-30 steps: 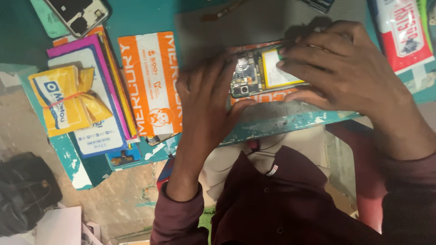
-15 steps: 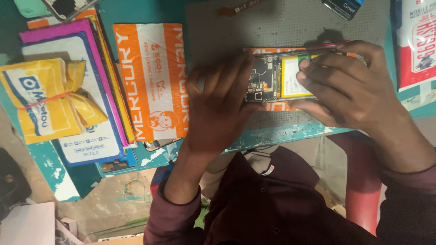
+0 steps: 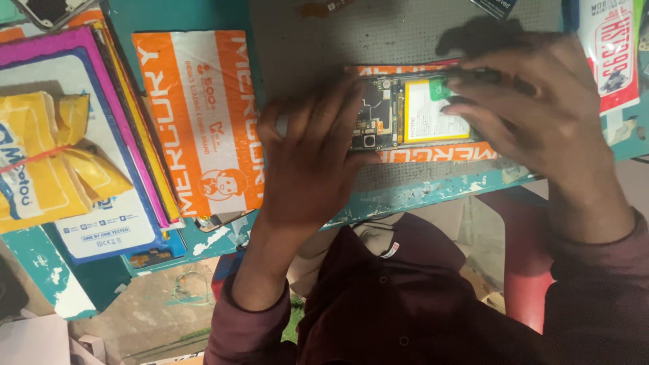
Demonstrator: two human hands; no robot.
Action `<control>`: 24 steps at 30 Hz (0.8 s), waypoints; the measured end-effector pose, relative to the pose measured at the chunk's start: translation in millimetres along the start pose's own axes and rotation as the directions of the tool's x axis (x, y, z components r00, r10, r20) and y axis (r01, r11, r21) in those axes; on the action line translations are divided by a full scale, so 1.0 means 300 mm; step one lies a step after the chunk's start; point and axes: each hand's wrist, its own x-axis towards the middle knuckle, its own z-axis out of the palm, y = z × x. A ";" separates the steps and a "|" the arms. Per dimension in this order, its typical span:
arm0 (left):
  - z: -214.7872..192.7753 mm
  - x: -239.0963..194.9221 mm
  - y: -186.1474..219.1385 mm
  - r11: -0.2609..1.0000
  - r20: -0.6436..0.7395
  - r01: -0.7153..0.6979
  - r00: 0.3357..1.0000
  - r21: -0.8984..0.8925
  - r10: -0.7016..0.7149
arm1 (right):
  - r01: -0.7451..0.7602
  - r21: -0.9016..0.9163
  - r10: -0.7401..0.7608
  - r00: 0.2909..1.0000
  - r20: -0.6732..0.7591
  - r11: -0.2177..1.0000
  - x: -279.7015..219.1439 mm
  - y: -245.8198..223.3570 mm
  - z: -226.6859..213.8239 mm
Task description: The person applies adhesive to the edges of a disassembled smartphone chassis, then places a new screen assembly onto the frame and presses it into place. They then connect internal ribbon cables and place the battery into the chassis.
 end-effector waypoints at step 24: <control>-0.009 0.003 0.014 0.999 0.054 0.043 0.998 -0.022 -0.042 | -0.282 0.553 0.408 0.905 -0.117 0.784 -0.178 0.105 0.024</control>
